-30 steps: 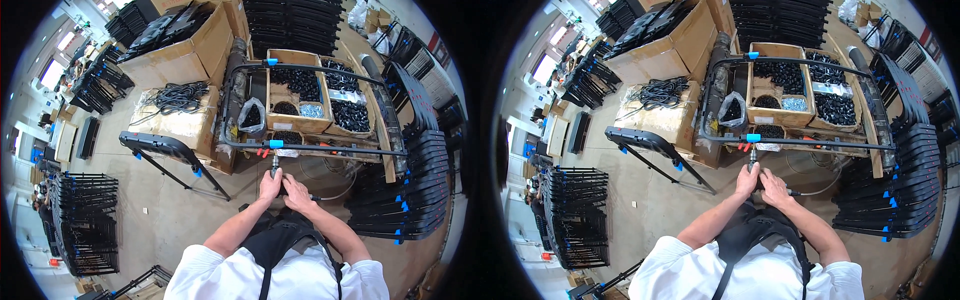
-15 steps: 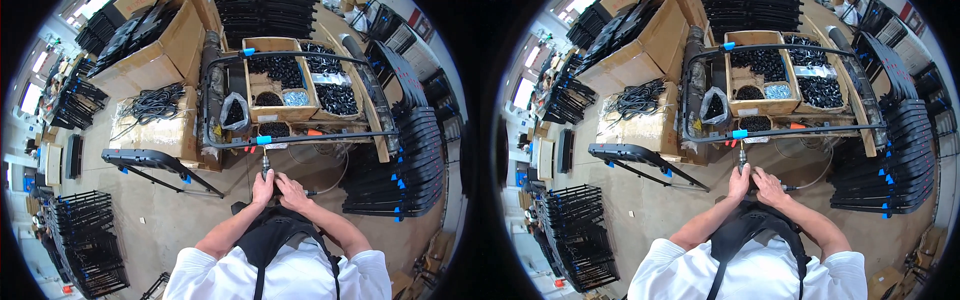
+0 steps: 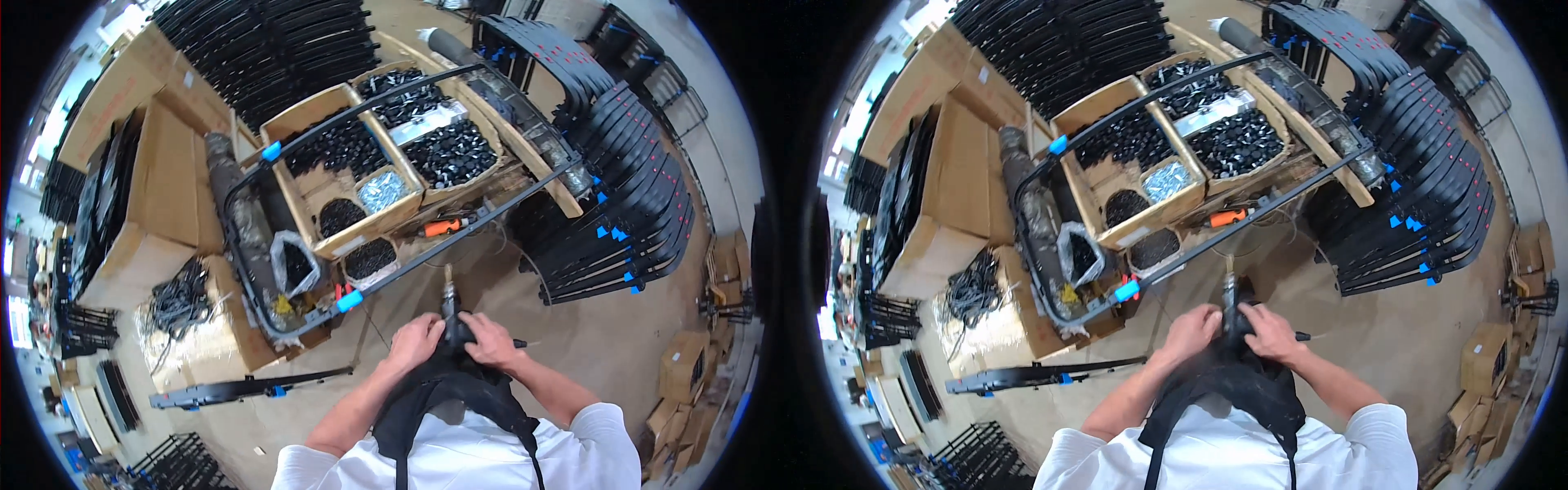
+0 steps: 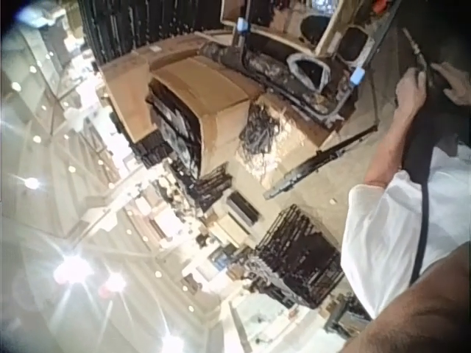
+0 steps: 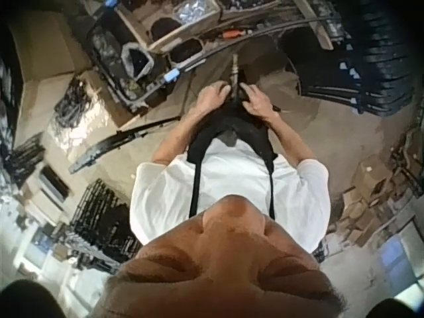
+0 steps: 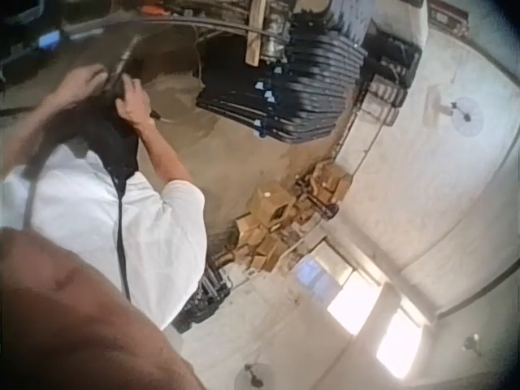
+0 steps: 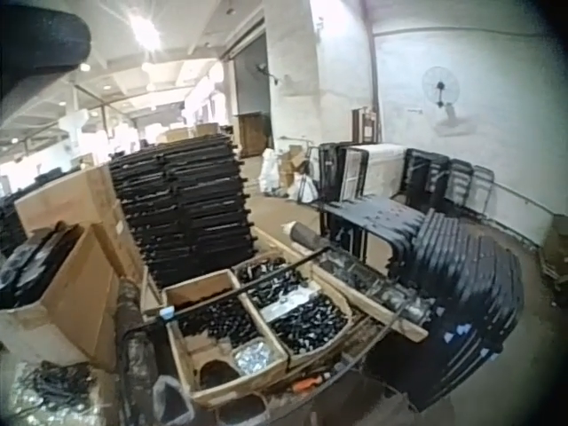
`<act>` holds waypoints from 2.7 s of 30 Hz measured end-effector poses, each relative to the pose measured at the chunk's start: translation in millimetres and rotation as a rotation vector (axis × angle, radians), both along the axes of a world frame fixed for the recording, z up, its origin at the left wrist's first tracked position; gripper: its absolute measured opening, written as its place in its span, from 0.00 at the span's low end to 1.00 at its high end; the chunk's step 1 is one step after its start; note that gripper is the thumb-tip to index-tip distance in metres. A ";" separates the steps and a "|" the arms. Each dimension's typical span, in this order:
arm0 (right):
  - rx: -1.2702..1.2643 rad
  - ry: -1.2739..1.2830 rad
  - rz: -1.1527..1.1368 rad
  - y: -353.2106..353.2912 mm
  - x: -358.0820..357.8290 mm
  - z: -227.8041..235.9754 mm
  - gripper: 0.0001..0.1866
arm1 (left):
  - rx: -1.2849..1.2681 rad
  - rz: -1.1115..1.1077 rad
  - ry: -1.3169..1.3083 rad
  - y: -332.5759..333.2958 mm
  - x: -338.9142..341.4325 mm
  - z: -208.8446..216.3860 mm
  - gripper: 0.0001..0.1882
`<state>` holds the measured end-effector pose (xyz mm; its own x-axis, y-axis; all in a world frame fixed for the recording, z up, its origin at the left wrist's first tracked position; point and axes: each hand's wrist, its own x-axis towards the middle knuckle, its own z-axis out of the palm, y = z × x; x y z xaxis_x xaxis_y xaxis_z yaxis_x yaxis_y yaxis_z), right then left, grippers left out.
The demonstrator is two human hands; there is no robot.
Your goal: Assembling components for outdoor power equipment, including screwing parts together using a power screwdriver and managing internal wiring.
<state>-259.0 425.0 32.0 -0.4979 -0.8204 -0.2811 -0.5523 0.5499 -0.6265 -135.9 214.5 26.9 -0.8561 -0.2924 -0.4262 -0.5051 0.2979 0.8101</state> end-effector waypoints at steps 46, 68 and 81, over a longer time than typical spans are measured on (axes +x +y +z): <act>0.272 0.618 0.067 -263.5 -521.4 -91.2 0.08 | 0.121 0.125 0.334 -241.6 -641.8 2.3 0.22; -0.230 -0.417 -0.351 -87.3 -497.8 63.5 0.16 | -0.272 -0.123 0.477 -262.8 -797.1 -34.8 0.20; -0.069 0.019 -0.812 11.5 -485.1 86.2 0.18 | -0.429 -0.174 0.622 -263.5 -801.6 -48.6 0.21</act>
<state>-744.1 436.5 118.2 -0.9492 -0.2163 -0.2284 -0.0088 0.7440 -0.6681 -937.4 -49.0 -21.7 -0.9496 -0.1631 0.2678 0.0873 0.6829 0.7253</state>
